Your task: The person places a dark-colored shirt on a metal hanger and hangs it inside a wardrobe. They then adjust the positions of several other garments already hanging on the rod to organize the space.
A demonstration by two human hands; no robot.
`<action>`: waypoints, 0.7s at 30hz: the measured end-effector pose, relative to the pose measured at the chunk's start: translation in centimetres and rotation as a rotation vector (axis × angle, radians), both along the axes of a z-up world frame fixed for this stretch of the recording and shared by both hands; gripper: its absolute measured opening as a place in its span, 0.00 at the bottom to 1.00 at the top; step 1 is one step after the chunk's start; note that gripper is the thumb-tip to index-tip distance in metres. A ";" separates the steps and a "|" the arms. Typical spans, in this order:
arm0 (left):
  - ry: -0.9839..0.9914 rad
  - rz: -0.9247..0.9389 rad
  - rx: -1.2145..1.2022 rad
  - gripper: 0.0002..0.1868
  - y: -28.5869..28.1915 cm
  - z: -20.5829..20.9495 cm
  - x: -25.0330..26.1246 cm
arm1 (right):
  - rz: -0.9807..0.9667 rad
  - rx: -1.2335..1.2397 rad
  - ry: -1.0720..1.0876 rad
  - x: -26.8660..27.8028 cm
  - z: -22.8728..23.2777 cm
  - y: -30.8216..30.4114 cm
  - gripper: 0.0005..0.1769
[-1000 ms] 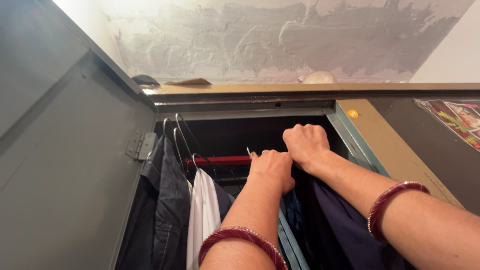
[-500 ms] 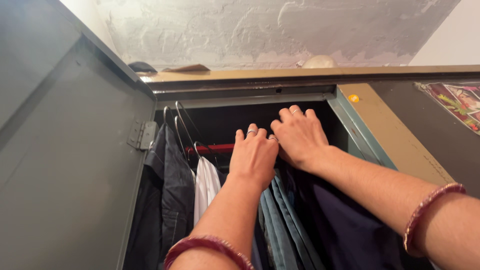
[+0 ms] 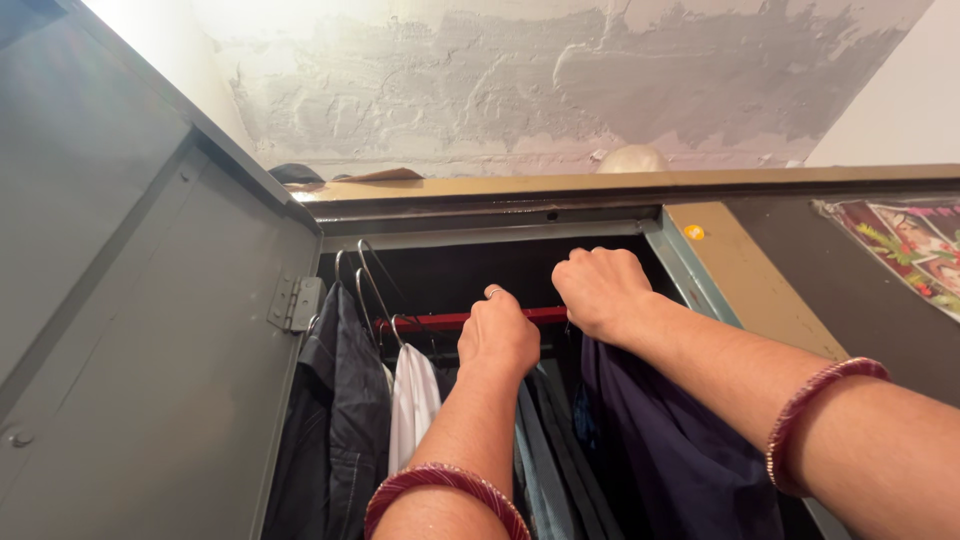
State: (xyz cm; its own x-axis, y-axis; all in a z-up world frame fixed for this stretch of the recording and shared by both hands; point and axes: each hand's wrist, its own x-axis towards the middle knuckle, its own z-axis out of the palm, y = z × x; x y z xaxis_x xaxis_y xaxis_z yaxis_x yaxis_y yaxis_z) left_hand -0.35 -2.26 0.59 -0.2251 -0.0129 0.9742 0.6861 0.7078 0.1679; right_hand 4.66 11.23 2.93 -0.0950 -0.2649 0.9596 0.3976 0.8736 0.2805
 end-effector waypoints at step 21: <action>0.234 0.340 -0.339 0.10 5.1 1.6 0.2 | 0.125 -0.060 0.207 -3.9 1.5 3.0 0.02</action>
State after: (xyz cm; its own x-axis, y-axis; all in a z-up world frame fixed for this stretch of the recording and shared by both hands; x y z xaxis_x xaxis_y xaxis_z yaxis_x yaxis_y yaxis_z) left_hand -0.11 2.80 2.20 -0.0390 0.2771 0.9601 0.4005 0.8846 -0.2390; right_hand 0.74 14.27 4.38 0.1347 -0.2038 0.9697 0.3291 0.9323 0.1503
